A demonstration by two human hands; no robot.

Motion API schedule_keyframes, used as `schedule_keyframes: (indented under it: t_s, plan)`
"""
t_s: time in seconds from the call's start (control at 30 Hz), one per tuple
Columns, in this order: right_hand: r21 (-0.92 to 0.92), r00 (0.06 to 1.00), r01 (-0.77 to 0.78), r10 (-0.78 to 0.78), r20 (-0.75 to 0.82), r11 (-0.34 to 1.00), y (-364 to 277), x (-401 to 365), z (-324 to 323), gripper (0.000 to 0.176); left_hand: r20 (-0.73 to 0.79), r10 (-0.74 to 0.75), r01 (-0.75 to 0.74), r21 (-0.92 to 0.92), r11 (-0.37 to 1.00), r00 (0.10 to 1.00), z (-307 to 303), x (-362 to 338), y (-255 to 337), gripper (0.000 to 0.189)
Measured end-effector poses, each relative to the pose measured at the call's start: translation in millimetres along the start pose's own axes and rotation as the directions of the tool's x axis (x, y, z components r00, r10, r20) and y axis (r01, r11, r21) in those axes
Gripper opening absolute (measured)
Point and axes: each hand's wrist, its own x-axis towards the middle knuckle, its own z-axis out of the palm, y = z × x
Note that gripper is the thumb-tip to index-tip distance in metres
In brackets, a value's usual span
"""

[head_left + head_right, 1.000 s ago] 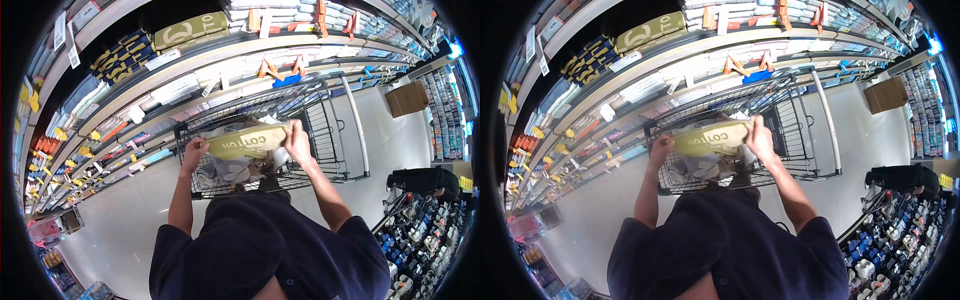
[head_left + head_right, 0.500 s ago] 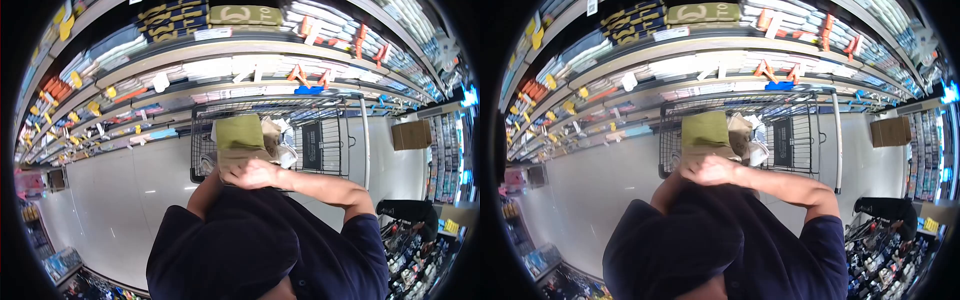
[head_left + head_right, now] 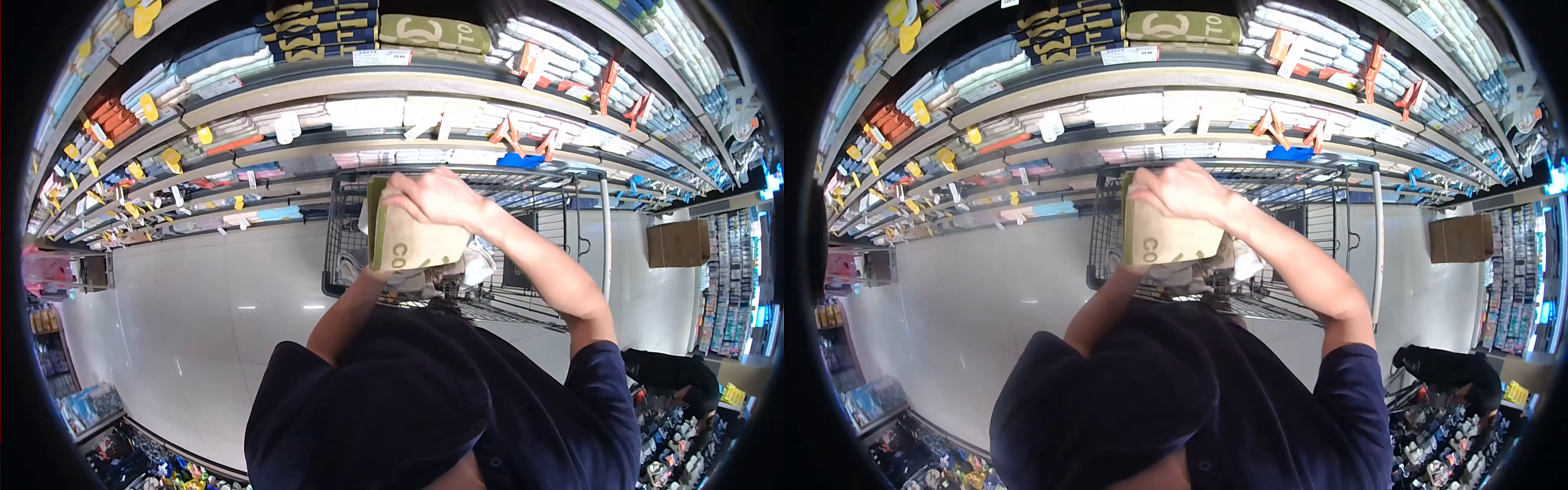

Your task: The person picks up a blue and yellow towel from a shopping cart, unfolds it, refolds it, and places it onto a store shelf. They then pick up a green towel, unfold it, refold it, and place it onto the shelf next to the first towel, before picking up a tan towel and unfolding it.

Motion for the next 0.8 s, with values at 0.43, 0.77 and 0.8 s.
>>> schedule_keyframes:
  t_s: [0.43,0.77,0.8]
  plan:
    - [-0.111,0.837,-0.287,0.193,-0.512,0.951,-28,-27,48,0.022,-0.050,0.013,-0.021,-0.178,0.984,0.999,10,6,29,0.054]
    - [0.967,0.534,0.187,0.844,0.045,-0.171,23,-93,135,0.059,0.118,-0.375,0.389,-0.410,0.825,0.919,65,77,101,0.076]
    - [0.731,0.603,0.517,0.796,0.059,-0.446,32,-100,140,0.054,0.116,-0.333,0.350,-0.189,0.917,0.936,73,80,106,0.079]
